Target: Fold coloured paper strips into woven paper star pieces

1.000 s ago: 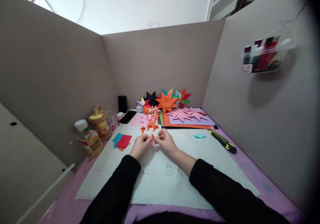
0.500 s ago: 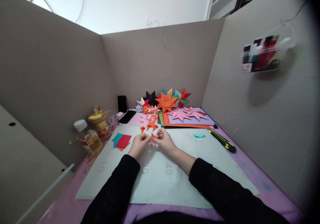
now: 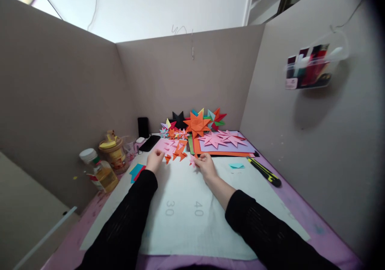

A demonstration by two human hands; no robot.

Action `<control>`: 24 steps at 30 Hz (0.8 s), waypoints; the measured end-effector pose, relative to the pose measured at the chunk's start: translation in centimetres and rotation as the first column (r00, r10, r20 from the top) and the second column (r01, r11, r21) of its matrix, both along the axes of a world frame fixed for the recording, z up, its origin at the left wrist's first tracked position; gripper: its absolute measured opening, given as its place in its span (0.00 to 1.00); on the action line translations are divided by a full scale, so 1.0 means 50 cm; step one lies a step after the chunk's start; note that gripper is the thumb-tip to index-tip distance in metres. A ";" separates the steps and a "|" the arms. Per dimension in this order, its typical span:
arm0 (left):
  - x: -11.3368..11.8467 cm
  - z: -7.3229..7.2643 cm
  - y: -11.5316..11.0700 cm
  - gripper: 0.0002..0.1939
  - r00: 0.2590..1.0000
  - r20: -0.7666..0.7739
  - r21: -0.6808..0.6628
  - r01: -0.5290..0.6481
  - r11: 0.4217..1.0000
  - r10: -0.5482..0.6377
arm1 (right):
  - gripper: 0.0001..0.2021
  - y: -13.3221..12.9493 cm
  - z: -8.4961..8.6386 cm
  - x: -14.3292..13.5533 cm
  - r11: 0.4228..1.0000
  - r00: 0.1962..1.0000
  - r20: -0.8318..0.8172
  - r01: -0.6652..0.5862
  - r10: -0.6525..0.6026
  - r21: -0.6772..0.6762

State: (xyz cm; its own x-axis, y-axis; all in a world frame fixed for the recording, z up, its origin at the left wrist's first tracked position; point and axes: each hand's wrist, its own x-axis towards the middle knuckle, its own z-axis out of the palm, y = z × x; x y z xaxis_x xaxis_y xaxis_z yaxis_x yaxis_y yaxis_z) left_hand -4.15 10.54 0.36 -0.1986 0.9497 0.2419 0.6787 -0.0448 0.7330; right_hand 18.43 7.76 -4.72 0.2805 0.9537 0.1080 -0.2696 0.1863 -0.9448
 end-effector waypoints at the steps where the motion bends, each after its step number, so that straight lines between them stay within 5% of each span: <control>1: 0.003 -0.001 0.019 0.07 1.000 -0.027 -0.017 -0.008 1.000 0.007 | 0.18 -0.001 -0.001 -0.002 1.000 1.000 0.000 -0.016 0.016 -0.007; 14: -0.003 -0.006 0.164 0.06 0.973 -0.228 -0.111 -0.066 0.992 0.040 | 0.16 0.000 -0.006 -0.024 0.989 0.987 0.067 -0.145 0.145 -0.001; 24: 0.000 -0.014 0.214 0.16 0.987 -0.157 -0.160 0.014 0.987 -0.039 | 0.15 -0.008 0.000 -0.029 0.988 0.985 0.077 -0.153 0.153 -0.011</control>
State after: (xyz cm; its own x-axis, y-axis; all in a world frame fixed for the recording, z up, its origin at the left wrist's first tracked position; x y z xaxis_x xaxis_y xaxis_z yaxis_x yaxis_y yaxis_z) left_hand -4.15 21.24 -0.34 -0.1441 0.9828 0.1152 0.7872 0.0433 0.6152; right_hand 16.98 7.38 -4.74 0.1221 0.9854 0.1184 -0.2211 0.1433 -0.9647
